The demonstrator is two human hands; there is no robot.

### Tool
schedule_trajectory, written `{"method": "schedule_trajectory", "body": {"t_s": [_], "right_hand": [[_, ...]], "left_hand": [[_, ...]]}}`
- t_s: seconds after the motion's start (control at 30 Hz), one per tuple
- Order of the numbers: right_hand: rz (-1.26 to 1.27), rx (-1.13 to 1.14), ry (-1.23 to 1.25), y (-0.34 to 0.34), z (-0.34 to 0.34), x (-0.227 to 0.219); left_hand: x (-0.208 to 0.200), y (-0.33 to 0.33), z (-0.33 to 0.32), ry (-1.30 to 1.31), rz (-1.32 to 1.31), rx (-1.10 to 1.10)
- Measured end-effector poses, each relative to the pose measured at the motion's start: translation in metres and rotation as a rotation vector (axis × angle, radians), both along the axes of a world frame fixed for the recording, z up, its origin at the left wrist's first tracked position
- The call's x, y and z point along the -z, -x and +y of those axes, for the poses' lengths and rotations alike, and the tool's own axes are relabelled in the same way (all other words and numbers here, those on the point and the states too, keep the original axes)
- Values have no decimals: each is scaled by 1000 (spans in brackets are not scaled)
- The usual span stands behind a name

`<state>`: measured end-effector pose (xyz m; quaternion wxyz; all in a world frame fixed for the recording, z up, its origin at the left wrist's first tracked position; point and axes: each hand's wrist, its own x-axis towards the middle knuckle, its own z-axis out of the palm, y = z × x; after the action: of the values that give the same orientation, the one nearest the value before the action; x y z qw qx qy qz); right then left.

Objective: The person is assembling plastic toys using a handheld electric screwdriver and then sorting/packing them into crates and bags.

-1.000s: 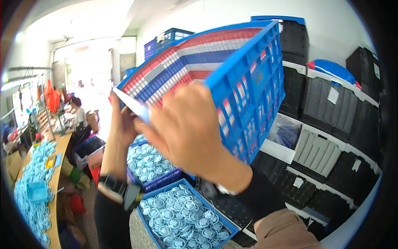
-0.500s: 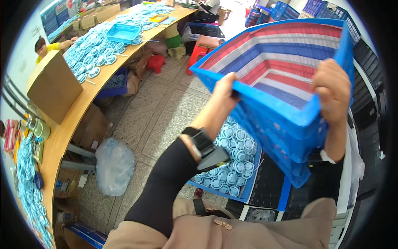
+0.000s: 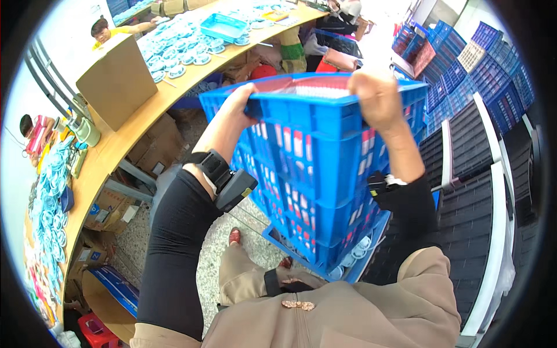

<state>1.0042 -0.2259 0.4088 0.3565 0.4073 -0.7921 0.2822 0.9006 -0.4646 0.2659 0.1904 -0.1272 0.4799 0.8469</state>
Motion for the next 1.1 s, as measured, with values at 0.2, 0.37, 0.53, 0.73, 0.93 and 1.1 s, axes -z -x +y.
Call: {"method": "schedule_trajectory", "body": {"t_s": [0.2,0.37,0.53,0.73,0.93,1.1], "right_hand": [[10,-28,-136,95,-120,106],[-46,17,-271,161,-200,200],[-201,145,-336,201,-216,256],[-378,42,-292,192,-296,306],[-487,99,-406,229,-256,292],[-523,298,-517,271,-214,308]], "left_hand": [[140,37,-117,12,-224,-155],[255,82,-184,-103,-429,-247],[285,124,-184,52,190,229],[361,183,-279,19,-495,13],[371,265,-264,110,-512,172],[384,294,-283,112,-560,152]]}}
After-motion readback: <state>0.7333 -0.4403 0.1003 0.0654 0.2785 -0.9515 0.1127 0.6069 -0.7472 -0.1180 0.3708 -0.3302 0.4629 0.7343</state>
